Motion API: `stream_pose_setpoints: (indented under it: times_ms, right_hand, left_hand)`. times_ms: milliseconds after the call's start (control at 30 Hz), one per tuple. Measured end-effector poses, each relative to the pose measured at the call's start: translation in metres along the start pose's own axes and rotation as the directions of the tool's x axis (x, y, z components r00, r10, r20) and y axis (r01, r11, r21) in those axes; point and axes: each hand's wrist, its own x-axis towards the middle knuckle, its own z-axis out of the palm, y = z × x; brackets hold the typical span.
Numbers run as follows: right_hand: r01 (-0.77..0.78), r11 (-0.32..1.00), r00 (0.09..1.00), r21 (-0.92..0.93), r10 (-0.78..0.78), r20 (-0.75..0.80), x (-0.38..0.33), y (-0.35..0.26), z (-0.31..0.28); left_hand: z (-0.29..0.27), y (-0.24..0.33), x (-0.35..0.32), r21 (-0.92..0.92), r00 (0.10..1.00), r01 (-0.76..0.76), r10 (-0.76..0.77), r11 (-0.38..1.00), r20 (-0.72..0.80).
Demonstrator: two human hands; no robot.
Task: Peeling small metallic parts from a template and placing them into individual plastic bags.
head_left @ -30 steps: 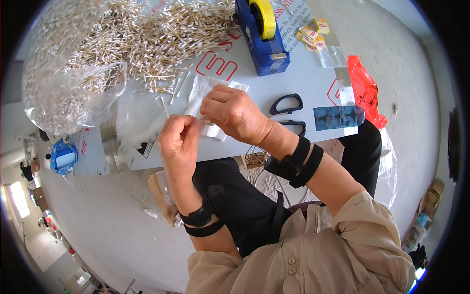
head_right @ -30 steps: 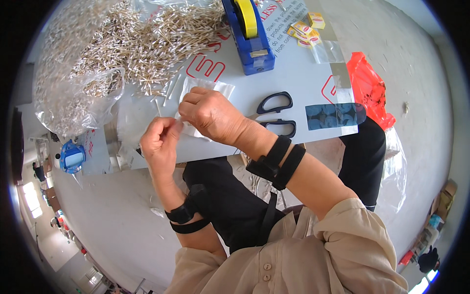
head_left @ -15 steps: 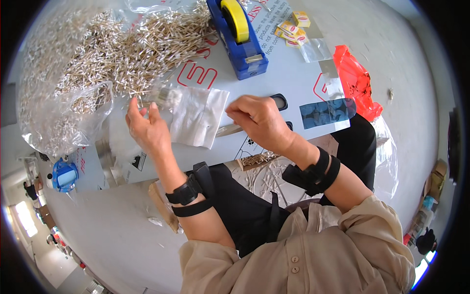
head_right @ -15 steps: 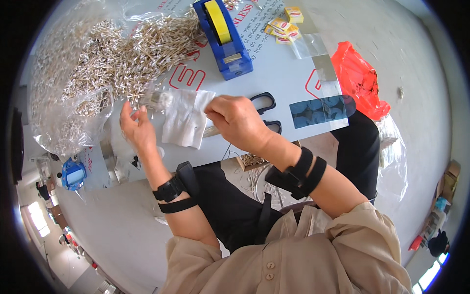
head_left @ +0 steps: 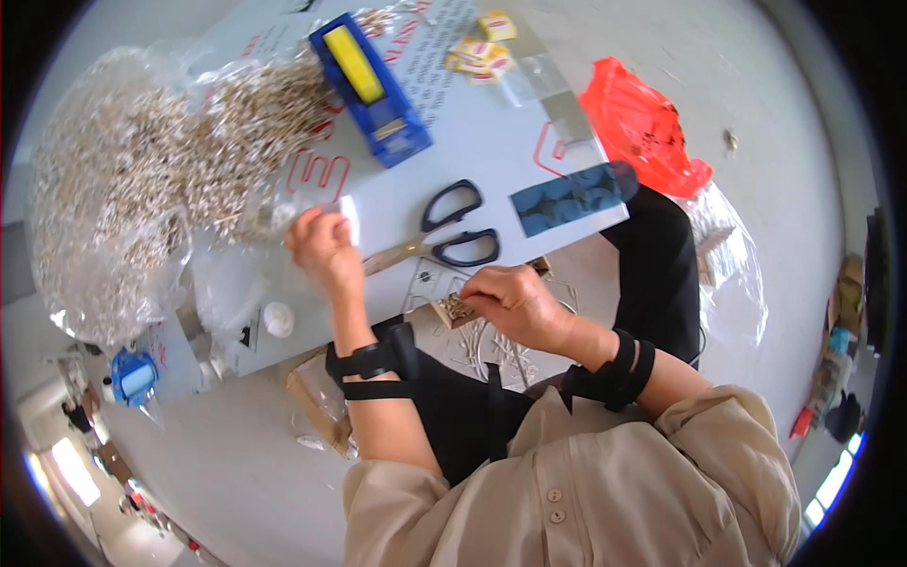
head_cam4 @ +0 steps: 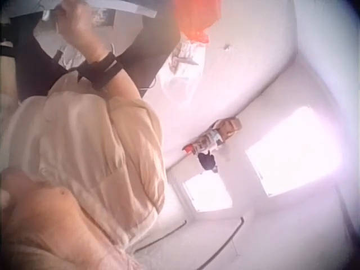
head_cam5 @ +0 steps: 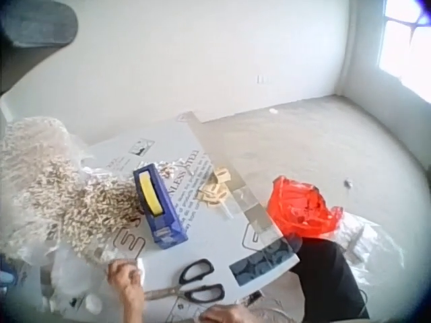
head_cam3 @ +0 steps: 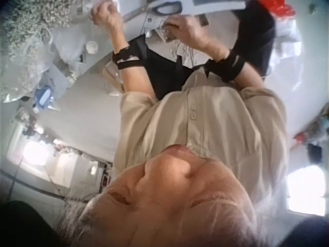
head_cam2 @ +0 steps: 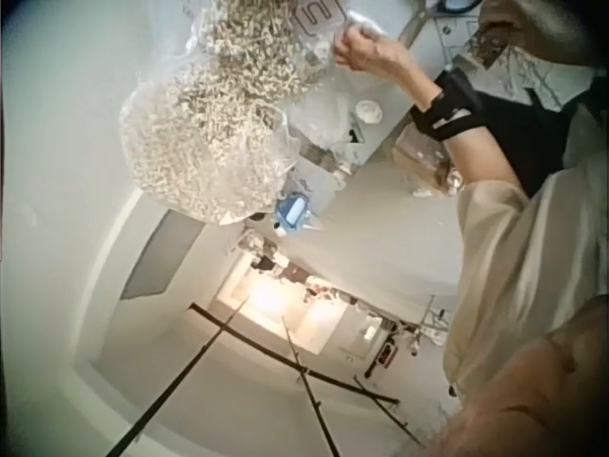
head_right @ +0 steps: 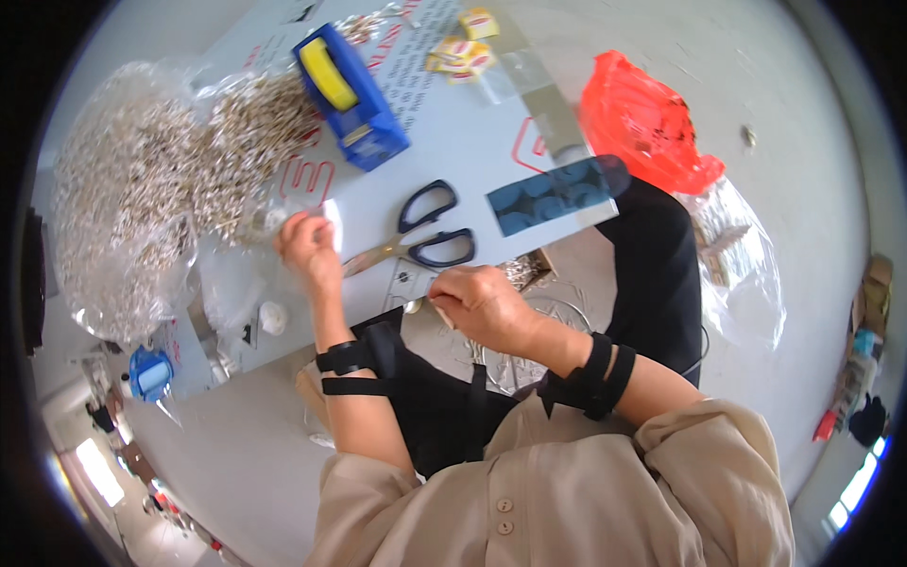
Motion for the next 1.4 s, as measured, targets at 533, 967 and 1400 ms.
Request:
stream_pose_setpoints:
  times_ms: [533, 967, 1400]
  right_hand:
    - [-0.261, 0.568, 0.931, 0.781, 0.363, 0.048, -0.036, -0.005, -0.064]
    - [-0.133, 0.014, 0.793, 0.991, 0.601, 0.098, -0.075, 0.049, -0.100]
    - [-0.150, 0.904, 0.919, 0.401, 0.277, -0.282, -0.059, 0.070, -0.129]
  left_hand:
    - [-0.075, 0.154, -0.023, -0.658, 0.980, 0.184, -0.187, 0.730, 0.067]
    - [-0.019, 0.265, -0.082, -0.671, 0.868, 0.124, 0.248, 0.731, 0.430]
    - [-0.011, 0.235, -0.036, -0.412, 0.981, -0.098, 0.157, 0.906, 0.112]
